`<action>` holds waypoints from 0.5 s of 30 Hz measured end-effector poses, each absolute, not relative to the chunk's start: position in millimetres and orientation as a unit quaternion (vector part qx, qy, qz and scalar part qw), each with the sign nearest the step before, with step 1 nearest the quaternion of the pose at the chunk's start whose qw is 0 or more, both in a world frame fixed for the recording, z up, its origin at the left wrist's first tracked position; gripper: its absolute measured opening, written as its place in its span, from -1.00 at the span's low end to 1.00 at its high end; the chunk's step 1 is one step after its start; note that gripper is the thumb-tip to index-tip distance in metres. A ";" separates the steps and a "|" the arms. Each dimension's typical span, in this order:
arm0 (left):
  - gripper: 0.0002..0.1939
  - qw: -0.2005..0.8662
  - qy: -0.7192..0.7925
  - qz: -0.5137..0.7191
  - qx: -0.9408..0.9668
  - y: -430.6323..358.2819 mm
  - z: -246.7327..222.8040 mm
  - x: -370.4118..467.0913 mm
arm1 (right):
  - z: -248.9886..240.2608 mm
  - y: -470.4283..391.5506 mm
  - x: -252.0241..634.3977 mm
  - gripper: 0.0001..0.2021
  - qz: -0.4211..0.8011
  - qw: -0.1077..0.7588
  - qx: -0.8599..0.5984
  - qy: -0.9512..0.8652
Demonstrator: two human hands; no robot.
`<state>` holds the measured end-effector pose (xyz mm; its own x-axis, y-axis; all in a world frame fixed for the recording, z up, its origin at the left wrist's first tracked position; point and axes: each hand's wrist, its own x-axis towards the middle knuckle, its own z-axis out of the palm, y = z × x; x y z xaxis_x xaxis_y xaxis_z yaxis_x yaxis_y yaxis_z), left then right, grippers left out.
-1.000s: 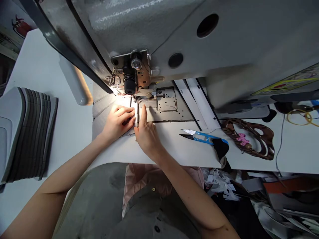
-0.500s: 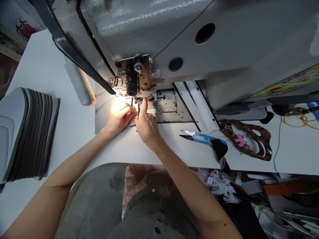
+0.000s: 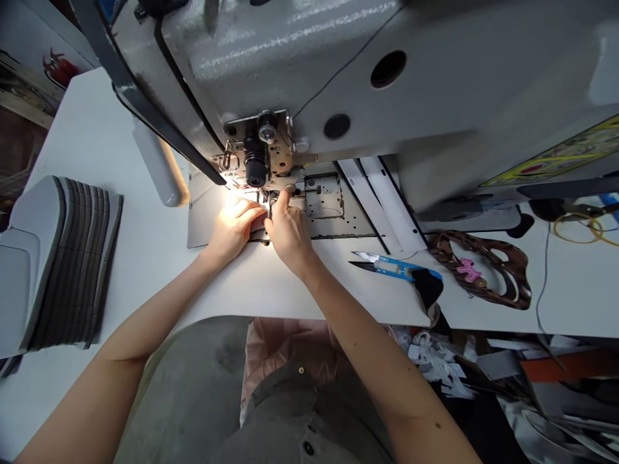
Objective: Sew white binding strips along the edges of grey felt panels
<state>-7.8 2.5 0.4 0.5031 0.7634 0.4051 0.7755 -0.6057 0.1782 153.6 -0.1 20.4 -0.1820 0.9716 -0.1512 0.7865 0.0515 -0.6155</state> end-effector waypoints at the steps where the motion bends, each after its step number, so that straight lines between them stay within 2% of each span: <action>1: -0.65 0.018 -0.442 -0.227 -0.867 4.0 0.0 -7.7 | 20.4 1.1 153.2 -0.50 0.288 0.150 -0.624 -0.711; 6: -0.66 0.046 -0.451 -0.213 -0.866 8.0 1.3 -9.3 | 19.2 7.0 151.0 -0.64 0.240 0.133 -0.640 -0.718; 15: -0.69 0.041 -0.419 -0.202 -0.884 -6.2 6.7 -25.1 | 16.1 18.6 149.1 -0.64 0.216 0.146 -0.645 -0.718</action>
